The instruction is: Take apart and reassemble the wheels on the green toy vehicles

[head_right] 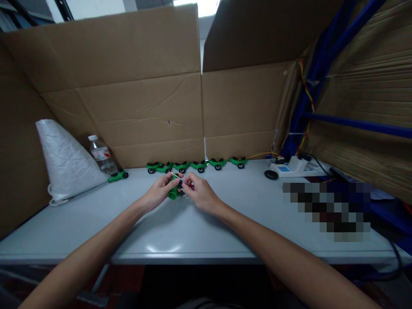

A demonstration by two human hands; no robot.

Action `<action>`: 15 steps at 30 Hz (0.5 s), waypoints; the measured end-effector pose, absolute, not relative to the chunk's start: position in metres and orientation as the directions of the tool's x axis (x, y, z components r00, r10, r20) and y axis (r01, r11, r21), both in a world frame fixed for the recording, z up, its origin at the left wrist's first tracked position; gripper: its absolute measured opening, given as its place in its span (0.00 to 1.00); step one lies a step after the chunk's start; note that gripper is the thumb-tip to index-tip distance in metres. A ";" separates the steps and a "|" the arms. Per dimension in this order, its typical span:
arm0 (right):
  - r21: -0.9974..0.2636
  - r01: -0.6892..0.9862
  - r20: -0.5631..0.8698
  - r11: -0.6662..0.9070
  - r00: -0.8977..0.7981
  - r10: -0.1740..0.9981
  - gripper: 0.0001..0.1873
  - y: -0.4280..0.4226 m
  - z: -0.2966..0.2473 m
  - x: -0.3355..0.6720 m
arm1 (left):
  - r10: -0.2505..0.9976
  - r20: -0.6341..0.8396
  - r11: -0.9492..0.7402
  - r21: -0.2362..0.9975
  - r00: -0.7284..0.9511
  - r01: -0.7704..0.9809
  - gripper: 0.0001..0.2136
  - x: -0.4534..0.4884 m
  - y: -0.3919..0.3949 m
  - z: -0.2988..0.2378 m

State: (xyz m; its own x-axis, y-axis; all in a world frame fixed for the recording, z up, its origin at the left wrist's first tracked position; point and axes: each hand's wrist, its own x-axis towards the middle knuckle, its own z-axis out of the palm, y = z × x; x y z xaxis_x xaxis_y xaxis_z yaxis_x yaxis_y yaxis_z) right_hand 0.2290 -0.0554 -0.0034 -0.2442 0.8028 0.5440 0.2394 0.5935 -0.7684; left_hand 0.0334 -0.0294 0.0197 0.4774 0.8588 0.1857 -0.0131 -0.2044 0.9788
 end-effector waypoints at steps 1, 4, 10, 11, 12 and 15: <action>-0.765 0.248 0.544 0.595 -0.248 0.802 0.08 -0.056 -0.003 0.229 | 0.857 0.184 -0.202 0.979 0.482 -0.015 0.22 0.033 -0.029 0.019; -0.746 0.286 0.549 0.601 -0.246 0.799 0.06 -0.058 0.000 0.230 | 0.849 0.185 -0.197 0.980 0.494 -0.028 0.22 0.034 -0.030 0.019; -0.659 0.346 0.607 0.668 -0.281 0.744 0.02 -0.058 0.000 0.233 | 0.848 0.173 -0.174 0.984 0.501 -0.045 0.22 0.034 -0.031 0.021; -0.635 0.362 0.618 0.682 -0.293 0.730 0.01 -0.058 0.000 0.234 | 0.847 0.172 -0.171 0.984 0.503 -0.049 0.21 0.034 -0.031 0.021; -0.610 0.376 0.628 0.697 -0.307 0.715 0.01 -0.058 0.000 0.235 | 0.845 0.171 -0.167 0.985 0.507 -0.054 0.21 0.034 -0.030 0.021; -0.560 0.393 0.642 0.730 -0.351 0.681 0.02 -0.059 -0.001 0.237 | 0.839 0.149 -0.132 0.989 0.524 -0.070 0.20 0.034 -0.030 0.020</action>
State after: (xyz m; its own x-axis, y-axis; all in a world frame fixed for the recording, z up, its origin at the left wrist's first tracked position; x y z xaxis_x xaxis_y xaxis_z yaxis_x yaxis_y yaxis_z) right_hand 0.2372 -0.0593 -0.0005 -0.3511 0.6813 0.6423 0.3927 0.7299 -0.5595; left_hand 0.0343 -0.0301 0.0201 0.5239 0.8387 0.1488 -0.0700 -0.1317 0.9888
